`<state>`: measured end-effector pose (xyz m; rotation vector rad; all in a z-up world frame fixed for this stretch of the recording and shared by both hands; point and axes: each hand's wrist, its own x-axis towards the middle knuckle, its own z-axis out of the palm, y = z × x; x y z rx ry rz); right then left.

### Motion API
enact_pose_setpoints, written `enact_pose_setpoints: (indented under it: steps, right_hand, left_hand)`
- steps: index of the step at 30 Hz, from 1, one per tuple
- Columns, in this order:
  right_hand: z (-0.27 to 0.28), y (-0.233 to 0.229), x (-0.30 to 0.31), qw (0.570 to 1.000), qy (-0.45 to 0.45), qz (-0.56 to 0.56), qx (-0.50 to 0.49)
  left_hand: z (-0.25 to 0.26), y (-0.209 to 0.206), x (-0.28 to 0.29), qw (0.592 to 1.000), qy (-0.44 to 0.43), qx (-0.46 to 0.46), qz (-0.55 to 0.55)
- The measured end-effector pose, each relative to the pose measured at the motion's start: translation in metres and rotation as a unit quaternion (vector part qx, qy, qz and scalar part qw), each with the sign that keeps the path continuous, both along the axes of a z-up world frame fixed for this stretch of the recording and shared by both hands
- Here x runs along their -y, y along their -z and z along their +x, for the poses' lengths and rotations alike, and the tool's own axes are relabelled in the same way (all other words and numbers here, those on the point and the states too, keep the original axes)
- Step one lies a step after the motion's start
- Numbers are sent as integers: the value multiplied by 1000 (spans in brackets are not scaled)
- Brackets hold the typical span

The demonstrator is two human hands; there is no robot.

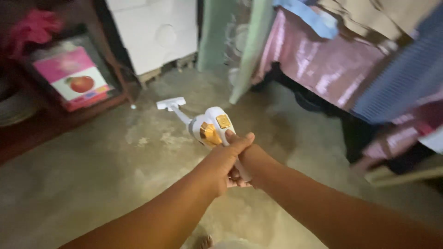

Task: The person is vacuuming the concrete floor of a room using a handheld cordless vacuum cleaner.

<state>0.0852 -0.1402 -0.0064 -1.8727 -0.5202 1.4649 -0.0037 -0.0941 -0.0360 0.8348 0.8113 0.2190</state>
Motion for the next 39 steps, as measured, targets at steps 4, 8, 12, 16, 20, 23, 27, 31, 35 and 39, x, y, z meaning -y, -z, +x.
enact_pose_setpoints:
  steps: [4,8,12,16,20,23,27,31,35,39]
  right_hand:
    - [-24,-7,75,994,47,-95,-34]
    - [-48,-8,149,987,88,18,-135]
    - [-64,-20,189,940,211,24,-267]
    - [-69,-18,171,951,180,55,-246]
    - [-82,-25,108,962,205,26,-177]
    - [-90,-23,41,964,180,33,-192]
    - [-102,-15,-63,961,147,58,-229]
    - [-122,-9,-166,957,147,51,-245]
    - [-146,-26,-251,972,176,25,-154]
    - [-160,-30,-311,986,168,-17,-9]
  left_hand:
    - [-24,-13,66,999,27,-22,-38]
    - [-54,-3,109,994,-7,-17,-108]
    - [-71,-15,122,994,36,29,-100]
    - [-76,-32,111,995,57,16,-82]
    - [-83,-23,58,997,42,33,-63]
    - [-91,-25,-7,997,30,30,-65]
    - [-107,-35,-109,998,-3,-10,-67]
    - [-119,-30,-213,997,3,-50,-51]
    - [-123,-45,-291,991,55,-110,57]
    - [-110,-27,-360,971,103,-162,143]
